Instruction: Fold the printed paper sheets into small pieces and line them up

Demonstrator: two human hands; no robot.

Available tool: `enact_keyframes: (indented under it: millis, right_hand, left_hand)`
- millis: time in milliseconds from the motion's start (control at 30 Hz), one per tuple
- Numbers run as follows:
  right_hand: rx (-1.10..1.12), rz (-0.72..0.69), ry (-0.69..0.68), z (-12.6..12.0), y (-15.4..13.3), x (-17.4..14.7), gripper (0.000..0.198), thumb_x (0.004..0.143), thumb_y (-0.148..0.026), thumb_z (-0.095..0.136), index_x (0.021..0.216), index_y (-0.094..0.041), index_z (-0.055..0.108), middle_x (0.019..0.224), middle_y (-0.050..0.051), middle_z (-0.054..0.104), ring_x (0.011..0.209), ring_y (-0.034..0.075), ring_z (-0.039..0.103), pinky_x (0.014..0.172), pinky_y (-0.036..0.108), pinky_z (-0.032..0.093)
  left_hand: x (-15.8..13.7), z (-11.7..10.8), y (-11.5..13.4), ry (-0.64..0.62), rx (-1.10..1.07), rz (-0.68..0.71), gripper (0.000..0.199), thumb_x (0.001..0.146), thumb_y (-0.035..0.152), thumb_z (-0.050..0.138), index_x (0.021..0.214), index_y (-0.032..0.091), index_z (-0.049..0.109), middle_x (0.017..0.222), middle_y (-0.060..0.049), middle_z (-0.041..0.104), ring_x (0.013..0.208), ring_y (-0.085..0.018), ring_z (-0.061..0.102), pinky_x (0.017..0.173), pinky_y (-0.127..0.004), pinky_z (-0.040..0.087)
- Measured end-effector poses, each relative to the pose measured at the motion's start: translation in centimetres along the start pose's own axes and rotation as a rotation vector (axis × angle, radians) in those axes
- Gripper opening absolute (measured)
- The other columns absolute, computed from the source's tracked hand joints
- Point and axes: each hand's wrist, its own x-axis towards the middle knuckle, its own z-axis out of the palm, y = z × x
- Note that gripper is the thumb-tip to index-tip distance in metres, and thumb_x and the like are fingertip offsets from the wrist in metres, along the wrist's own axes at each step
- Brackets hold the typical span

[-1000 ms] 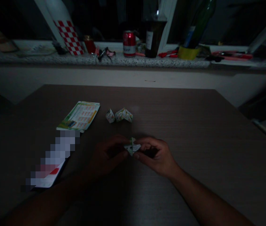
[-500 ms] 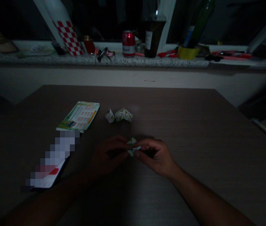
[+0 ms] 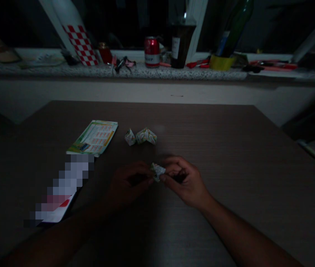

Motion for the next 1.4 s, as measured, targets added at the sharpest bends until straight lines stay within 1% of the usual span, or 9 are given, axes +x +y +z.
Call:
enact_keyframes:
  millis: [133,433,667,767,900,1100,1233,1333,1400]
  right_hand:
    - [-0.028,-0.002,-0.018,-0.05,-0.35,-0.04,0.02,0.082,-0.019,0.068,0.101,-0.02,0.061,0.066,-0.002,0.063,0.057,0.008,0.056,0.053,0.018,0.043]
    - [-0.002,-0.018,-0.056,-0.13,-0.41,0.07,0.014,0.085,-0.019,0.064,0.099,-0.02,0.063,0.072,-0.001,0.067,0.06,0.008,0.059,0.055,0.018,0.047]
    - [0.0,-0.025,-0.066,0.0,-0.53,0.16,0.019,0.076,-0.016,0.072,0.093,-0.019,0.063,0.079,0.003,0.07,0.07,0.012,0.064,0.062,0.021,0.05]
    - [-0.018,-0.004,-0.052,0.05,-0.39,0.18,0.021,0.075,-0.017,0.073,0.093,-0.02,0.062,0.08,0.002,0.069,0.069,0.011,0.063,0.063,0.021,0.049]
    - [-0.061,0.028,-0.068,0.02,-0.21,0.19,0.027,0.075,-0.018,0.073,0.098,-0.021,0.06,0.077,0.0,0.067,0.066,0.011,0.06,0.061,0.021,0.048]
    - [-0.168,0.047,-0.141,-0.01,-0.01,0.27,0.012,0.079,-0.027,0.069,0.079,-0.017,0.063,0.067,0.0,0.059,0.061,0.011,0.053,0.056,0.022,0.042]
    - [-0.229,0.021,-0.222,-0.04,-0.09,0.24,0.021,0.084,-0.031,0.063,0.068,-0.016,0.061,0.062,-0.002,0.051,0.056,0.01,0.046,0.053,0.023,0.038]
    - [-0.296,-0.005,-0.218,-0.08,-0.13,0.17,0.024,0.084,-0.03,0.062,0.065,-0.016,0.058,0.059,-0.002,0.048,0.055,0.01,0.044,0.052,0.023,0.036]
    - [-0.313,-0.009,-0.244,-0.07,-0.19,0.13,0.023,0.084,-0.03,0.061,0.066,-0.016,0.058,0.059,-0.002,0.048,0.055,0.01,0.043,0.051,0.023,0.036]
  left_hand:
    - [-0.12,-0.04,0.23,-0.012,0.023,-0.087,0.015,0.078,0.017,0.067,0.093,0.016,0.068,0.085,-0.003,0.07,0.075,-0.014,0.063,0.067,-0.023,0.047]
    - [-0.18,-0.1,0.37,-0.021,-0.024,-0.127,0.015,0.08,0.02,0.065,0.094,0.015,0.067,0.085,-0.004,0.069,0.074,-0.014,0.062,0.065,-0.024,0.046]
    - [-0.08,-0.18,0.53,-0.033,-0.064,-0.124,0.013,0.08,0.023,0.065,0.09,0.014,0.067,0.081,-0.004,0.067,0.074,-0.016,0.061,0.067,-0.027,0.046]
    - [-0.1,0.03,0.5,-0.047,-0.081,-0.174,0.015,0.078,0.022,0.066,0.091,0.015,0.067,0.085,-0.006,0.068,0.077,-0.017,0.063,0.068,-0.027,0.047]
    - [-0.15,0.33,0.49,-0.026,-0.084,-0.263,0.021,0.075,0.022,0.07,0.094,0.017,0.064,0.081,-0.002,0.068,0.072,-0.014,0.062,0.064,-0.024,0.047]
    - [-0.08,0.36,0.65,0.007,-0.12,-0.344,0.025,0.072,0.02,0.071,0.096,0.017,0.065,0.086,-0.002,0.07,0.075,-0.014,0.064,0.066,-0.023,0.049]
    - [-0.16,0.2,0.54,-0.005,-0.116,-0.346,0.026,0.074,0.024,0.07,0.099,0.017,0.068,0.088,-0.004,0.071,0.079,-0.017,0.065,0.069,-0.025,0.049]
    - [-0.17,0.12,0.49,-0.041,-0.094,-0.319,0.024,0.075,0.027,0.07,0.097,0.016,0.069,0.084,-0.003,0.07,0.075,-0.016,0.063,0.066,-0.025,0.047]
    - [-0.04,0.1,0.63,-0.068,-0.068,-0.304,0.018,0.076,0.028,0.069,0.09,0.016,0.07,0.077,-0.001,0.067,0.07,-0.014,0.059,0.061,-0.023,0.044]
